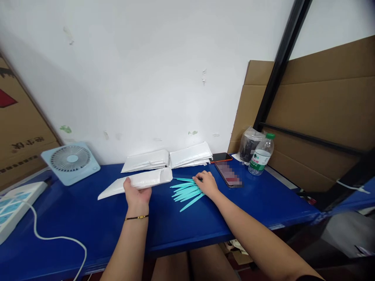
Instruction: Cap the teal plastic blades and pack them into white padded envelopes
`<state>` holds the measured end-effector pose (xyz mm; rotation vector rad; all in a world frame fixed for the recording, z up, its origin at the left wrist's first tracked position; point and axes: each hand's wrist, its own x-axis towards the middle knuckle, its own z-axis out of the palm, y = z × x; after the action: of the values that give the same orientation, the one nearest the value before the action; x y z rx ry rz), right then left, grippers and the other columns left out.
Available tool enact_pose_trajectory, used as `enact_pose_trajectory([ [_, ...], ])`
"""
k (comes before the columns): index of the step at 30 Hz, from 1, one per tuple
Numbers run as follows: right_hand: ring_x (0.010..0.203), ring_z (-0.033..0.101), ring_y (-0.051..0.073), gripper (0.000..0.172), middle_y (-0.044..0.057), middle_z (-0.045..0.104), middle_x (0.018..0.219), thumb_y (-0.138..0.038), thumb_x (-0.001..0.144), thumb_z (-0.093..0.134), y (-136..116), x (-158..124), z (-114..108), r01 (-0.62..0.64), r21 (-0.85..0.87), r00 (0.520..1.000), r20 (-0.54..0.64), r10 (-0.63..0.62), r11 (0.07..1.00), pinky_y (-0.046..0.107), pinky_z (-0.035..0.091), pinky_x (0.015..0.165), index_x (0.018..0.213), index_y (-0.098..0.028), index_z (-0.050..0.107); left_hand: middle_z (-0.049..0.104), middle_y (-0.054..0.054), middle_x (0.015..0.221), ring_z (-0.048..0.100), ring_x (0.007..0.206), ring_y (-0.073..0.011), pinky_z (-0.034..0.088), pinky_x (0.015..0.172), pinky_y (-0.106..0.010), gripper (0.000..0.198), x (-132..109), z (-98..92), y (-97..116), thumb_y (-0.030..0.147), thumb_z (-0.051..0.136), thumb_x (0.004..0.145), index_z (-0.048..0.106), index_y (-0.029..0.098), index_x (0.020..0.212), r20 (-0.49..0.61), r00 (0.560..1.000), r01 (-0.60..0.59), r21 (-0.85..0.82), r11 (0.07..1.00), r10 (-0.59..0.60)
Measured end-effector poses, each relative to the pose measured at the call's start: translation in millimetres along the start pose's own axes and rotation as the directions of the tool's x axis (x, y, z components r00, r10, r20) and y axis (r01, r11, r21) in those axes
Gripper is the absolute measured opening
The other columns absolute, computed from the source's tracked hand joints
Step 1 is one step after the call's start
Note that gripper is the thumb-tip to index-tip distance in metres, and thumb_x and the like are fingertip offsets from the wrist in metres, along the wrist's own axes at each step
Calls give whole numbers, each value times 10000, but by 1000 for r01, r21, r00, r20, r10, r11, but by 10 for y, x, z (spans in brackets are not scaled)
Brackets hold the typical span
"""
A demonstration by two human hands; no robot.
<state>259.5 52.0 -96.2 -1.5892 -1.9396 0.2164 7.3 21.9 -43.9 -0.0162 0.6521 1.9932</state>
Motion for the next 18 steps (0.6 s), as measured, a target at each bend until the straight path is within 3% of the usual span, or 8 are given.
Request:
enact_pose_trajectory([
  [3, 848, 468, 199, 284, 40, 572, 835, -477, 792, 506, 46, 18, -40, 42, 89, 995, 86, -49, 995, 305, 351, 725, 769, -241, 663, 632, 4, 870, 616, 850, -150, 489, 847, -334, 219, 92, -76, 97, 295, 547, 785, 548, 210, 987, -165, 985, 57, 44, 997, -49],
  [6, 862, 489, 199, 257, 38, 590, 849, -456, 763, 547, 88, 32, -107, 93, 164, 978, 168, -121, 982, 320, 362, 764, 810, -250, 694, 602, 16, 825, 610, 784, -107, 497, 796, -250, 134, 42, -181, 216, 146, 554, 756, 527, 194, 878, -200, 975, 120, 124, 985, -94],
  [10, 819, 536, 177, 260, 47, 615, 893, -416, 729, 588, 167, 73, -187, 107, 277, 946, 268, -183, 955, 287, 397, 729, 858, -224, 708, 554, 18, 891, 571, 894, -89, 432, 898, -271, 132, -243, -403, 381, 99, 536, 713, 495, 204, 782, -244, 970, 83, 266, 960, -16],
  [14, 658, 543, 137, 247, 44, 640, 818, -390, 719, 593, 243, 151, -240, 45, 327, 932, 328, -158, 944, 243, 398, 595, 774, -177, 706, 526, -18, 1035, 503, 1064, -139, 389, 943, -358, 109, -639, -657, 399, 187, 479, 736, 508, 228, 832, -220, 975, 51, 391, 919, 40],
  [16, 608, 523, 126, 257, 34, 637, 745, -394, 722, 588, 254, 214, -280, 46, 337, 931, 326, -162, 940, 233, 380, 553, 759, -166, 701, 517, -14, 1101, 495, 1086, -153, 393, 930, -358, 212, -795, -684, 308, 227, 482, 748, 515, 260, 955, -125, 984, -54, 477, 877, 128],
  [17, 589, 510, 121, 268, 27, 630, 710, -402, 727, 582, 251, 254, -303, 55, 349, 932, 318, -173, 936, 229, 369, 536, 770, -165, 700, 522, -7, 1118, 497, 1088, -162, 397, 922, -358, 284, -841, -648, 241, 249, 505, 749, 503, 284, 1031, 16, 982, -167, 556, 814, 190],
  [18, 573, 496, 116, 281, 20, 618, 678, -413, 733, 575, 242, 298, -326, 68, 365, 931, 311, -190, 929, 225, 359, 523, 788, -166, 698, 535, -9, 1110, 504, 1078, -180, 405, 907, -362, 325, -858, -576, 166, 287, 524, 754, 495, 294, 1077, 189, 953, -304, 632, 713, 238],
])
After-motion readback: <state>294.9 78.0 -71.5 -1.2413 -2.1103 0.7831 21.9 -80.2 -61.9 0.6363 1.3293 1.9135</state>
